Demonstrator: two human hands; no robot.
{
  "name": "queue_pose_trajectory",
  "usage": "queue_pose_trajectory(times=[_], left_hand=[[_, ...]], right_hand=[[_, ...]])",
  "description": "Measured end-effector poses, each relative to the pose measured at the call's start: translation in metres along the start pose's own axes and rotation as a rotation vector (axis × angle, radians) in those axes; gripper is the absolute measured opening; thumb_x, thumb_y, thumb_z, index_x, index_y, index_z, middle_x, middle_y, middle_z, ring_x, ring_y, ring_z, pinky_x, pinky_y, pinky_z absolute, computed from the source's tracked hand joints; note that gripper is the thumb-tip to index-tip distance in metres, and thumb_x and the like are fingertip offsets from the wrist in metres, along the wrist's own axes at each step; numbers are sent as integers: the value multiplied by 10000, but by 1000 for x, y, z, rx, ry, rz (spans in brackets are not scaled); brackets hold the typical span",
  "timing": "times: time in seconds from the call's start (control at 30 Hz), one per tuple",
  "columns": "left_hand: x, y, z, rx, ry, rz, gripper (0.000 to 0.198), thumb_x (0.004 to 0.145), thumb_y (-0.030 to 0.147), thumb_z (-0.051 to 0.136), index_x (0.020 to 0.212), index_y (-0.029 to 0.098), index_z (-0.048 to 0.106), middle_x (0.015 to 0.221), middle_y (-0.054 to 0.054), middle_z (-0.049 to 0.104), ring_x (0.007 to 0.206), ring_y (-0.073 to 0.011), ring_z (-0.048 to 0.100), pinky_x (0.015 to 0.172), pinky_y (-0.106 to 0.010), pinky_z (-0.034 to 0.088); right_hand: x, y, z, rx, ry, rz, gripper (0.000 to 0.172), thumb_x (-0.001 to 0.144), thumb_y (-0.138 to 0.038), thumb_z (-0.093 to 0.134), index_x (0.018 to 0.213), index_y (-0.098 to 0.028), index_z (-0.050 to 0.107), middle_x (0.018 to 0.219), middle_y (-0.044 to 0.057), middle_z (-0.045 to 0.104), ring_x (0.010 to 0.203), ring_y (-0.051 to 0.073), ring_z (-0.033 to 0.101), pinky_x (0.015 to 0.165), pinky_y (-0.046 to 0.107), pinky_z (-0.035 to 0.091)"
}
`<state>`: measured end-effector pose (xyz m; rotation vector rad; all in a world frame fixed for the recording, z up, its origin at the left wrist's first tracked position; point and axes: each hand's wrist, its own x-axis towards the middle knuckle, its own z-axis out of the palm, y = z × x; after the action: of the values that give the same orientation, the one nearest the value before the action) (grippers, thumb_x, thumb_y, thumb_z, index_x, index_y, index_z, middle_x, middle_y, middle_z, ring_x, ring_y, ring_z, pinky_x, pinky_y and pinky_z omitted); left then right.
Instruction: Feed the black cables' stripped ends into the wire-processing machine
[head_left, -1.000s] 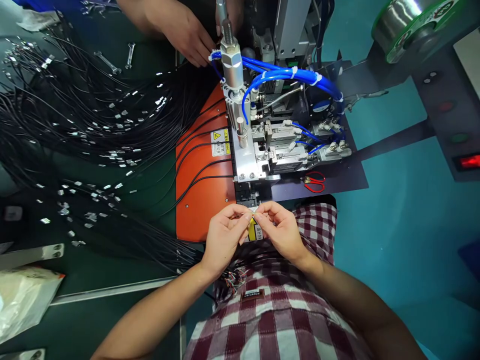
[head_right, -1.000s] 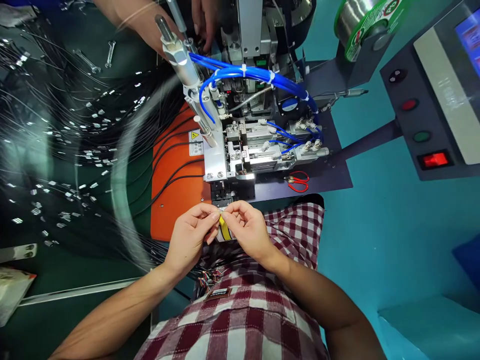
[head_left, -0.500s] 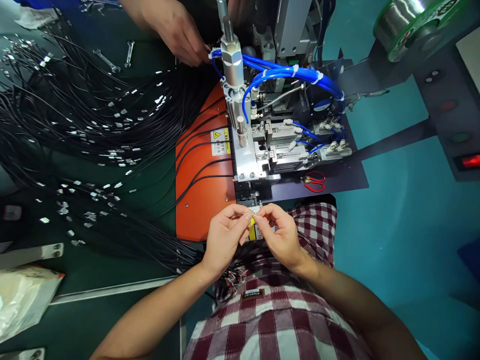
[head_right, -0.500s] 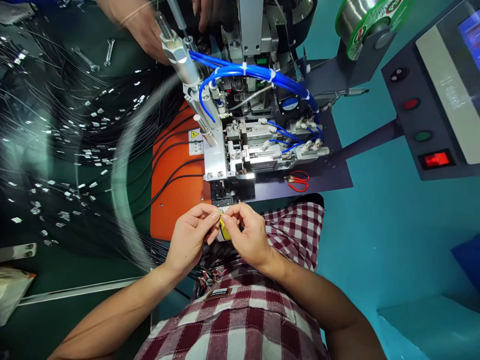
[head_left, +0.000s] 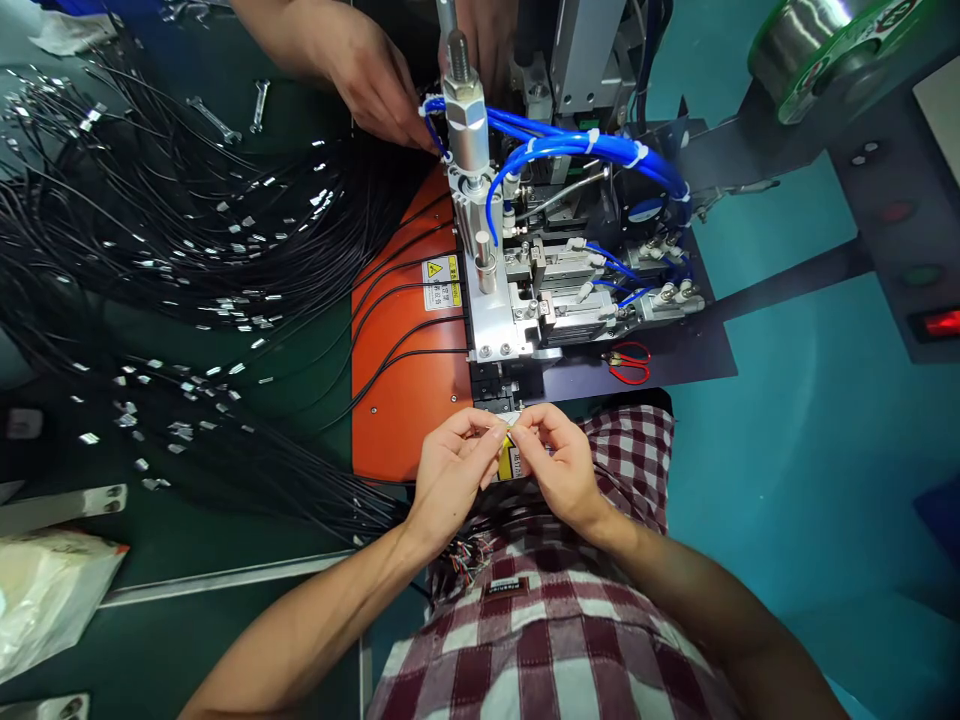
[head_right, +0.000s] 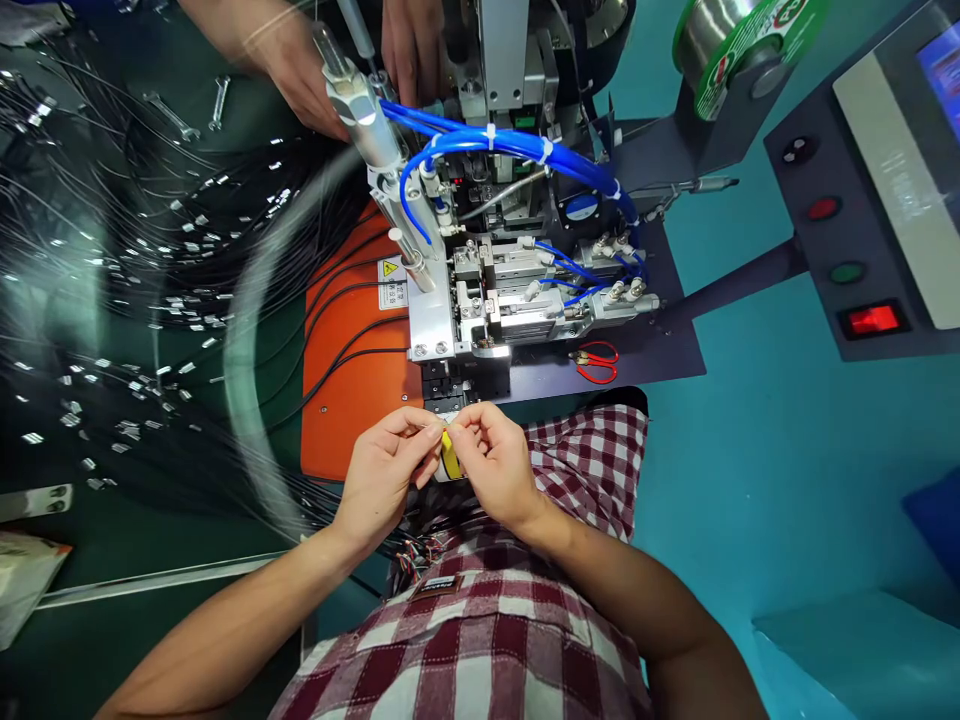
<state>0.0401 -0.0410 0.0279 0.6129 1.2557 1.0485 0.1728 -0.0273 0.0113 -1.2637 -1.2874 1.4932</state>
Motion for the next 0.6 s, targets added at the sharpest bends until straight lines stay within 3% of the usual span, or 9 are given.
queue_pose_trajectory(times=[0.2, 0.33, 0.5, 0.6], left_hand=[[1, 2, 2, -2, 25, 14, 226, 792, 347, 693, 780, 150, 583, 571, 58, 485, 396, -21, 357, 396, -166, 251], [0, 3, 2, 2, 17, 7, 229, 790, 352, 694, 774, 152, 584, 569, 60, 476, 396, -21, 352, 392, -164, 249], [-2, 3, 3, 59, 11, 16, 232, 784, 358, 696, 758, 154, 589, 565, 56, 486, 403, -29, 358, 386, -165, 257], [-2, -1, 3, 160, 45, 160, 177, 800, 319, 681, 784, 153, 624, 632, 28, 542, 485, -55, 443, 437, -170, 336]], right_hand=[[4, -6, -9, -11, -27, 13, 160, 883, -333, 573, 844, -179, 587, 639, -23, 546, 505, 96, 483, 495, 226, 403], [6, -10, -14, -192, 6, -103, 118, 863, -293, 610, 881, -180, 640, 772, 26, 632, 597, 119, 535, 562, 248, 436], [6, -15, -15, -366, 14, -250, 106, 867, -233, 592, 782, -183, 628, 756, 31, 610, 649, 133, 520, 619, 274, 422], [7, -17, -14, -187, -25, -101, 152, 866, -283, 592, 756, -178, 588, 659, -2, 538, 587, 118, 471, 552, 256, 382]])
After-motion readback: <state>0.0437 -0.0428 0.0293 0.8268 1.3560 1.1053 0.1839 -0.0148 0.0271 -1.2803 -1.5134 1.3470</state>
